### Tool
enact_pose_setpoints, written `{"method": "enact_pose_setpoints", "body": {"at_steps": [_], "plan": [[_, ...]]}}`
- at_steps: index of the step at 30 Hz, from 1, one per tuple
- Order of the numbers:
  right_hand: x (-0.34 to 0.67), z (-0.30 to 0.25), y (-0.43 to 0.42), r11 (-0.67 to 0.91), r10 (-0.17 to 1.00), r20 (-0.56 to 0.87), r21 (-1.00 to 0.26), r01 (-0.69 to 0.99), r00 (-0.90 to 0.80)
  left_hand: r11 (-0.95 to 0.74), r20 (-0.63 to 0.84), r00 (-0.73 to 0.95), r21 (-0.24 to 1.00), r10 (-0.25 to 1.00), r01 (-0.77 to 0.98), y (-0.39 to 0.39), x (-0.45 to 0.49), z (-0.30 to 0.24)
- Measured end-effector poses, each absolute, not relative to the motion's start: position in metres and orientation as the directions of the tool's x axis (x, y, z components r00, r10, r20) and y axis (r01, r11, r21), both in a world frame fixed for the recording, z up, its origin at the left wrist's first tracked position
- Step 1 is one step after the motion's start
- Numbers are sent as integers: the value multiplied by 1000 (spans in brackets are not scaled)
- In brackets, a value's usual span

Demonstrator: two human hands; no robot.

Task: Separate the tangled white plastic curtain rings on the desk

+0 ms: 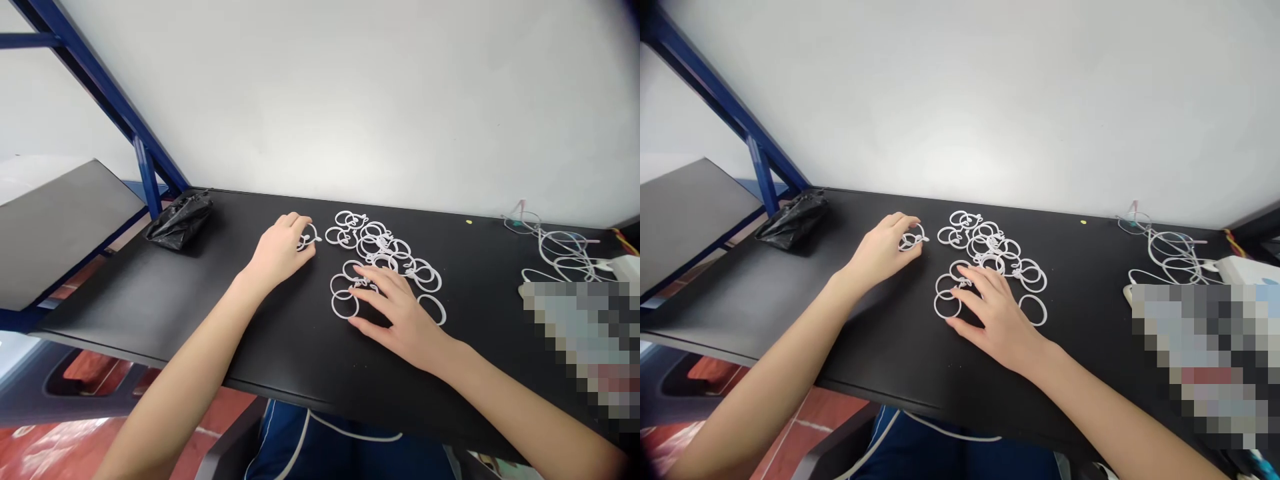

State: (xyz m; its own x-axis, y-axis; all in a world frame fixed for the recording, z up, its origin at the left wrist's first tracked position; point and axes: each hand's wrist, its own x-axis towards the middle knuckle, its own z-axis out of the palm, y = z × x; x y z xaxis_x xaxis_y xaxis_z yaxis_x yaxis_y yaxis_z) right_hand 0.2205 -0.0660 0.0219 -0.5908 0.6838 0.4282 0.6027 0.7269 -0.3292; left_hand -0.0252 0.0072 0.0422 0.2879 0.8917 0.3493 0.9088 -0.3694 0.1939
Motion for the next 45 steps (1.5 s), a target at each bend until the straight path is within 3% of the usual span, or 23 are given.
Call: {"method": "enact_pose_setpoints", "body": {"at_steps": [6, 18, 23, 26, 29, 32, 34, 36, 40, 45], "plan": [[221, 19, -68, 719, 695, 309, -265, 643, -650, -106, 119, 94, 96, 988, 990, 12, -40, 44], [221, 18, -67, 706, 707, 333, -290, 646, -624, 12, -30, -12, 6, 999, 1000, 11, -49, 49], [222, 17, -67, 721, 691, 357, -272, 638, -628, 49, -5, -49, -39, 999, 998, 11, -49, 48], [221, 17, -65, 739, 665, 447, -282, 611, -598, 47, 57, -44, -47, 997, 998, 10, -48, 46], [220, 18, -64, 772, 604, 637, -320, 549, -478, -26, 176, 18, 43, 984, 999, 7, -43, 46], [220, 22, -64, 807, 516, 798, -331, 489, -311, -293, 375, 174, 288, 910, 912, 1, -28, 49], [220, 25, -64, 830, 461, 847, -306, 467, -265, -540, 483, 314, 453, 817, 709, -8, -14, 50], [220, 27, -65, 844, 436, 858, -285, 454, -272, -686, 514, 455, 553, 728, 473, -18, 1, 49], [219, 28, -67, 868, 427, 844, -283, 408, -324, -740, 536, 584, 650, 609, 174, -38, 24, 44], [216, 30, -73, 874, 434, 818, -281, 396, -378, -667, 506, 543, 732, 670, 139, -44, 29, 43]]}}
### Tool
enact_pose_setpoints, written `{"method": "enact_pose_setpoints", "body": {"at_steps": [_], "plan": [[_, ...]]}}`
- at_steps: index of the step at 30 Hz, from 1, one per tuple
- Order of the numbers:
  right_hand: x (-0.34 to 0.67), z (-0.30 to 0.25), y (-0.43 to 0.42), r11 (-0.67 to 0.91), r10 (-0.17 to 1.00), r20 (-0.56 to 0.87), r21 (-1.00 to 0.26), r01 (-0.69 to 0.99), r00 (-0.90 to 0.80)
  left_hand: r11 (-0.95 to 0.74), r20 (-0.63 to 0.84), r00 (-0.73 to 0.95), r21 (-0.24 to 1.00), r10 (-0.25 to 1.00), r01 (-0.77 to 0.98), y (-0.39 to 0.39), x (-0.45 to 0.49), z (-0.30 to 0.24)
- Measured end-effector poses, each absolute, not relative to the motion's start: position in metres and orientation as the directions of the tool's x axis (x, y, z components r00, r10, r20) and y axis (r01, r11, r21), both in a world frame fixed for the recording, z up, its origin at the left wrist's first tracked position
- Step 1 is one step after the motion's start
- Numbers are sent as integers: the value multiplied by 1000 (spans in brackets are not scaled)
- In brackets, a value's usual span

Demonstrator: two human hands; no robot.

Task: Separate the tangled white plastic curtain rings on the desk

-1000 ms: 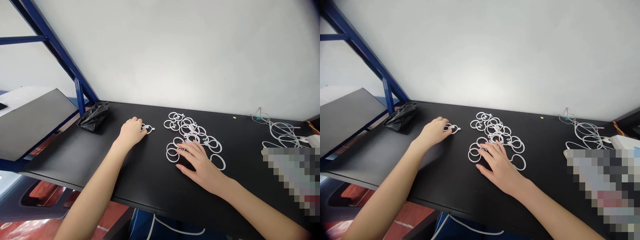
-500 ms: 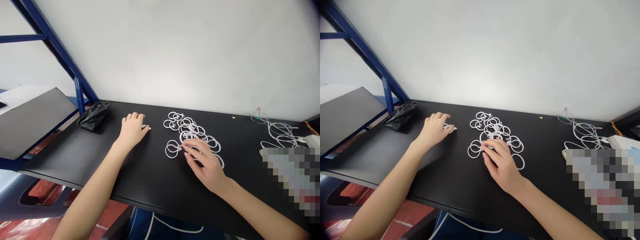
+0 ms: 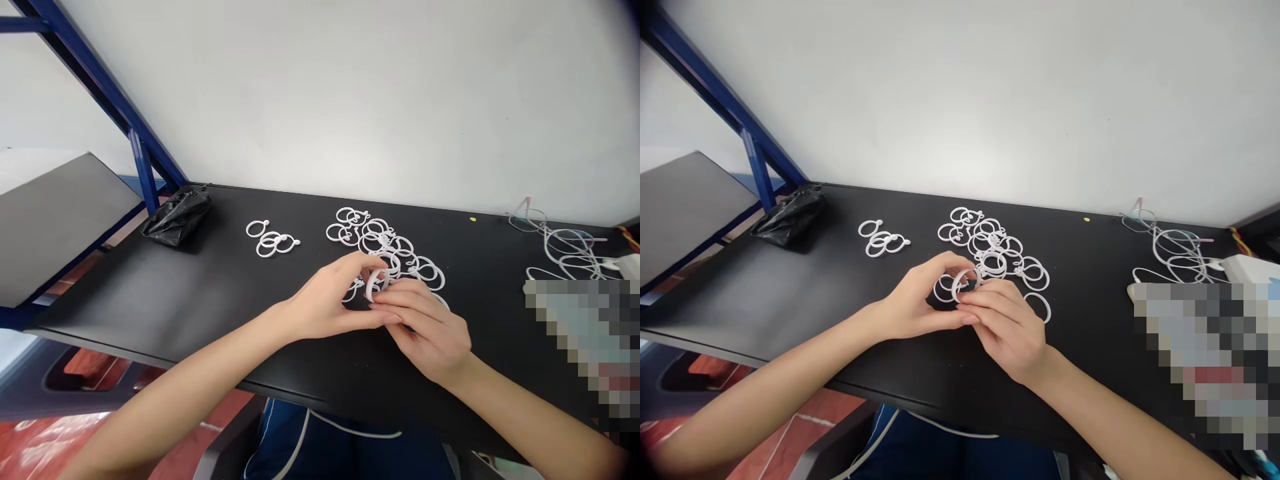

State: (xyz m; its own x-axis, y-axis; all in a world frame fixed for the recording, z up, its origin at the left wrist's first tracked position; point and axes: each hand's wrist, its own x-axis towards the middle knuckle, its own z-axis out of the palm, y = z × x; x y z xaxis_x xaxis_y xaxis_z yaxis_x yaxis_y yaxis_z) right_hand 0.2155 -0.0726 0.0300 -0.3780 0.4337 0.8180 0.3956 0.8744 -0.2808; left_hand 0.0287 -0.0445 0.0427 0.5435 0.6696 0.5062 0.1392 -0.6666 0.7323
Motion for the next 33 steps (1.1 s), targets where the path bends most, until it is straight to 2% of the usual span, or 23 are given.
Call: {"method": "enact_pose_setpoints", "body": {"at_steps": [4, 8, 10, 13, 16, 19, 21, 24, 28, 33], "plan": [[214, 29, -75, 858, 441, 834, -285, 426, -330, -604, 486, 499, 791, 718, 97, -42, 25, 45], [218, 24, -68, 854, 458, 830, -311, 418, -318, -506, 409, 555, 862, 724, 24, -42, 29, 44], [220, 24, -62, 846, 472, 824, -325, 422, -313, -503, 385, 552, 861, 740, 72, -42, 31, 42], [221, 27, -60, 831, 486, 819, -324, 453, -305, -521, 399, 451, 833, 799, 185, -38, 31, 37], [217, 32, -69, 867, 476, 737, -302, 396, -480, -479, 398, 333, 852, 855, 211, -31, 28, 33], [207, 31, -83, 928, 353, 531, -301, 218, -771, -423, 376, 254, 891, 891, 166, -26, 26, 32], [203, 27, -89, 925, 321, 420, -332, 186, -849, -392, 355, 233, 910, 906, 137, -25, 25, 31], [202, 22, -87, 900, 370, 357, -365, 236, -858, -373, 334, 251, 919, 908, 126, -25, 26, 31], [207, 22, -78, 872, 450, 359, -372, 317, -818, -362, 310, 296, 922, 904, 139, -25, 27, 30], [210, 22, -76, 850, 493, 380, -403, 339, -783, -365, 299, 338, 919, 892, 150, -26, 28, 28]]}}
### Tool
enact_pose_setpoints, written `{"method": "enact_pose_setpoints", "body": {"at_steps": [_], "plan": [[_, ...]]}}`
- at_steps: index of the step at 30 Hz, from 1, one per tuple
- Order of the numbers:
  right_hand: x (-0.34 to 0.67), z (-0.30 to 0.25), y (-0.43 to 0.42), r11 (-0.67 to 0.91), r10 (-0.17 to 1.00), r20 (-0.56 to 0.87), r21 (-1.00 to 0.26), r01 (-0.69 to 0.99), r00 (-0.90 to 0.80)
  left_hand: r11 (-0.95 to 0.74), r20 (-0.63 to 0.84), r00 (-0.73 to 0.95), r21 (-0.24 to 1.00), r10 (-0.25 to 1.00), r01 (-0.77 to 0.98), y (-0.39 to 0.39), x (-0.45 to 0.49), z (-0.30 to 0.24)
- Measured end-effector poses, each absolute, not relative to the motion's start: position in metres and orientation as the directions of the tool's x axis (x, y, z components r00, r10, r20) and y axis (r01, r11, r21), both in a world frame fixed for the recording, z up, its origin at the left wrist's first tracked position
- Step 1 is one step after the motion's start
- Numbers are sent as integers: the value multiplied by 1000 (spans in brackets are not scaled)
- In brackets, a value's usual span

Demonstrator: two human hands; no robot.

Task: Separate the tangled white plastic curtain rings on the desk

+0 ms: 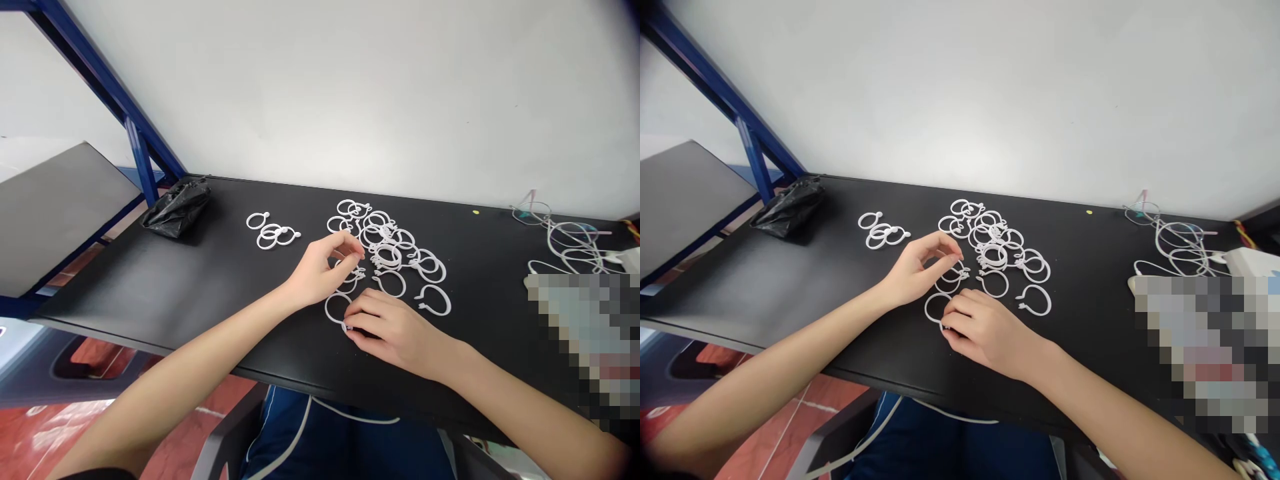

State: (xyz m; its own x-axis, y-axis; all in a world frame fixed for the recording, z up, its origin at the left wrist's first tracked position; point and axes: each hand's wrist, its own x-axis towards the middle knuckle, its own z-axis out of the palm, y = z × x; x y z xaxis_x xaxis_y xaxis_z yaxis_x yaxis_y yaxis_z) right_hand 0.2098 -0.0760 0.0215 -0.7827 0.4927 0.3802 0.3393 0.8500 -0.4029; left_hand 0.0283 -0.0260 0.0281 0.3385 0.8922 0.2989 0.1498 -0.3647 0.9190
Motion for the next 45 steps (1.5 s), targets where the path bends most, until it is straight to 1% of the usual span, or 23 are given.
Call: {"method": "enact_pose_setpoints", "body": {"at_steps": [3, 6, 8, 10, 13, 15, 19, 21, 23, 26, 30, 32, 36, 40, 45], "plan": [[209, 19, -76, 840, 517, 476, -445, 312, -712, -404, 334, 375, 906, 865, 125, -29, 29, 31], [209, 21, -76, 833, 546, 593, -462, 306, -592, -460, 383, 387, 879, 839, 127, -34, 29, 37], [209, 23, -75, 838, 545, 660, -441, 321, -517, -510, 421, 404, 849, 812, 139, -37, 29, 40], [210, 25, -74, 846, 531, 713, -412, 340, -458, -563, 449, 461, 814, 766, 143, -40, 29, 41], [210, 28, -75, 850, 509, 769, -377, 367, -387, -637, 459, 564, 753, 687, 163, -42, 30, 37], [210, 29, -76, 858, 487, 793, -356, 370, -365, -680, 468, 601, 711, 648, 179, -42, 31, 33], [211, 30, -77, 857, 487, 800, -362, 367, -350, -759, 531, 619, 629, 579, 171, -42, 32, 29], [213, 29, -75, 842, 512, 790, -384, 380, -337, -777, 525, 627, 589, 576, 221, -42, 33, 29], [215, 28, -74, 831, 524, 790, -392, 394, -319, -772, 491, 632, 562, 599, 295, -42, 33, 29], [216, 27, -72, 829, 520, 794, -382, 408, -314, -753, 455, 632, 562, 627, 343, -42, 34, 29], [213, 29, -73, 836, 502, 803, -356, 417, -322, -753, 485, 619, 593, 618, 287, -41, 32, 29], [213, 29, -74, 841, 498, 805, -357, 407, -323, -760, 500, 614, 589, 610, 276, -41, 31, 28], [214, 28, -72, 834, 517, 808, -401, 378, -283, -771, 537, 573, 553, 619, 315, -42, 30, 26], [217, 25, -70, 826, 540, 803, -448, 342, -252, -797, 575, 561, 510, 596, 324, -42, 30, 26], [219, 24, -71, 823, 554, 790, -471, 319, -264, -797, 543, 594, 499, 594, 342, -42, 30, 27]]}}
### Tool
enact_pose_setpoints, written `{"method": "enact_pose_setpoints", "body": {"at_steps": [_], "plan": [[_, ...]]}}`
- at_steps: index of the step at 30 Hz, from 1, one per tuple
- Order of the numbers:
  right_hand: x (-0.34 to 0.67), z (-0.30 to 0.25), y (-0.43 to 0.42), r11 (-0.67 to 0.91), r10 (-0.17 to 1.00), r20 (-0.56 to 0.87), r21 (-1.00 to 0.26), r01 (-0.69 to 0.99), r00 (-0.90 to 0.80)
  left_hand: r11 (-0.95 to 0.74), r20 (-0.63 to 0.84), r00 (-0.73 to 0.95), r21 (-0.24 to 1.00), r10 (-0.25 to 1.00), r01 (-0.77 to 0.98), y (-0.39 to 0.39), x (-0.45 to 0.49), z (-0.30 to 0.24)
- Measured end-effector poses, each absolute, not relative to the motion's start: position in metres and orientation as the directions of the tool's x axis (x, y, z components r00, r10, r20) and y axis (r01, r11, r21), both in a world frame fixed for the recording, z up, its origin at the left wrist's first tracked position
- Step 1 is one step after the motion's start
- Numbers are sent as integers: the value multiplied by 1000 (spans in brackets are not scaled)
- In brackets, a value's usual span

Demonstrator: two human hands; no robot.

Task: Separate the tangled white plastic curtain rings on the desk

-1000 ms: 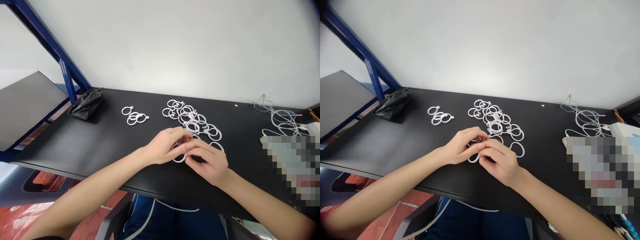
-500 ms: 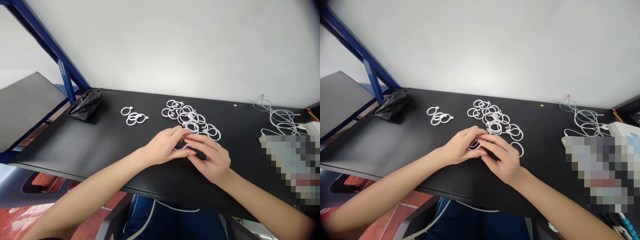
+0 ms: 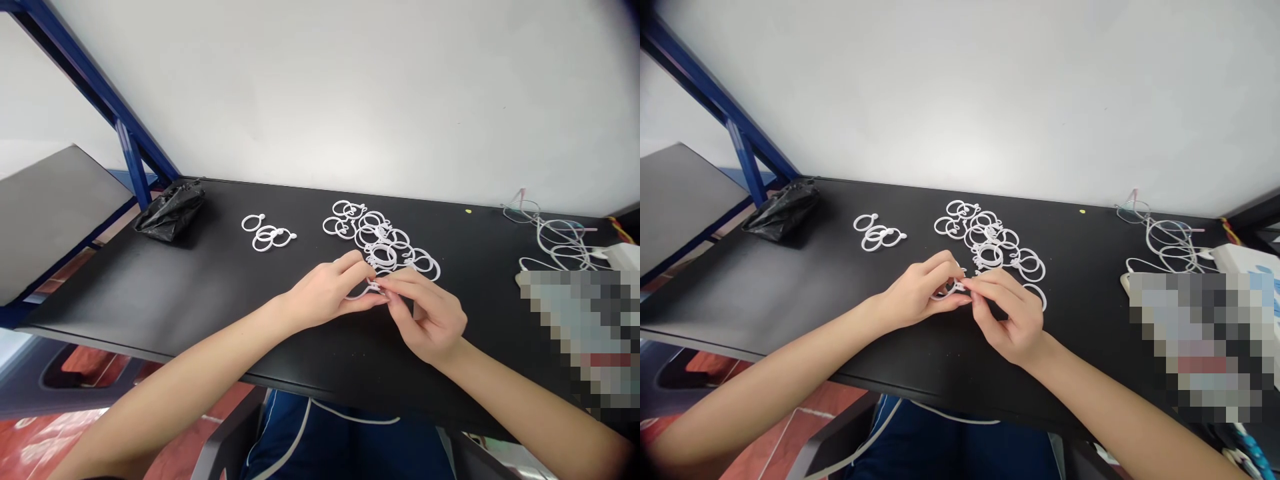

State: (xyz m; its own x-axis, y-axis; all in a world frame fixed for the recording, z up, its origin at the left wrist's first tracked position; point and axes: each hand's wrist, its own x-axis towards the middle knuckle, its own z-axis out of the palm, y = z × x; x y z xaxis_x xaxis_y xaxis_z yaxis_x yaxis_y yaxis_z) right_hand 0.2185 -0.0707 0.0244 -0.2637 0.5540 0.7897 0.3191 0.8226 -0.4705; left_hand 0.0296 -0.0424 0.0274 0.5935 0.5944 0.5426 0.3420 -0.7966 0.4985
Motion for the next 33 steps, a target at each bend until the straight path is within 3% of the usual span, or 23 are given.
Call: {"method": "enact_pose_setpoints", "body": {"at_steps": [13, 19, 24, 33], "plan": [[216, 25, -71, 769, 639, 704, -576, 275, -310, -785, 425, 677, 476, 601, 397, -43, 28, 31], [216, 26, -72, 725, 684, 619, -636, 265, -386, -875, 465, 743, 312, 481, 370, -43, 29, 27], [216, 23, -74, 750, 655, 609, -597, 285, -447, -927, 590, 721, 151, 363, 344, -47, 34, 25], [213, 19, -78, 730, 680, 556, -581, 361, -479, -896, 592, 681, 187, 430, 403, -47, 37, 22]]}}
